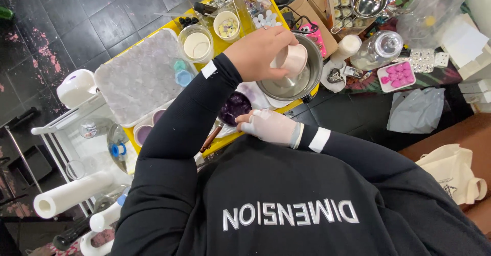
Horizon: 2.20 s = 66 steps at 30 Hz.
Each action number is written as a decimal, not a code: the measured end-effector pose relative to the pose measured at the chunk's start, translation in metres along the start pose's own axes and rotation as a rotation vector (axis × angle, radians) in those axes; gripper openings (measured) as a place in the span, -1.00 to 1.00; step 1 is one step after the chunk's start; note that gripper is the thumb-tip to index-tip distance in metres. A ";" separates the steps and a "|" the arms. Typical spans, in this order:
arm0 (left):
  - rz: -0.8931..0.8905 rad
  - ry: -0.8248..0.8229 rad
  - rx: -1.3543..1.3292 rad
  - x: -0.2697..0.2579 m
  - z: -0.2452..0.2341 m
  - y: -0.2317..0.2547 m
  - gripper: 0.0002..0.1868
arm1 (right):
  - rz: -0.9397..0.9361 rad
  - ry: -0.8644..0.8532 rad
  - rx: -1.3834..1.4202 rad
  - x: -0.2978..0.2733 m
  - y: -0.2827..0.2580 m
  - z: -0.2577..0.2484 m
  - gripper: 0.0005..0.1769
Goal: The person scoops purple wax chunks from a metal melting pot into a small cup, then stirs the wax and pours the melted purple wax into candle containers arranged on a tray, filling them one at a time.
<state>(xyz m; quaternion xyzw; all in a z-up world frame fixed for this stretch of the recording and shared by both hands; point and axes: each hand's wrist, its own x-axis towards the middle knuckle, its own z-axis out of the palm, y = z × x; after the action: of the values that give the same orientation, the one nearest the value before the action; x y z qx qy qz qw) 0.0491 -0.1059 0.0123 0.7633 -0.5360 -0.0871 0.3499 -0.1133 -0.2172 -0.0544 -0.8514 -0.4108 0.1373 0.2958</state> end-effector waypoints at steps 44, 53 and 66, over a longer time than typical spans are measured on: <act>-0.165 0.254 0.438 -0.020 0.031 0.049 -0.34 | -0.118 0.005 0.202 -0.026 0.027 -0.005 -0.73; -0.240 0.307 0.398 -0.032 0.045 0.040 -0.25 | -0.107 -0.004 0.182 -0.030 0.028 -0.006 -0.73; -0.359 0.361 0.333 -0.041 0.048 0.043 -0.30 | -0.042 -0.070 0.214 -0.022 0.034 -0.009 -0.76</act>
<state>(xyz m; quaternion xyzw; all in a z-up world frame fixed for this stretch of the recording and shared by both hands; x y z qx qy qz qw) -0.0246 -0.0990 -0.0055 0.8958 -0.3288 0.0785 0.2886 -0.1013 -0.2545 -0.0684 -0.8009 -0.4214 0.2040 0.3733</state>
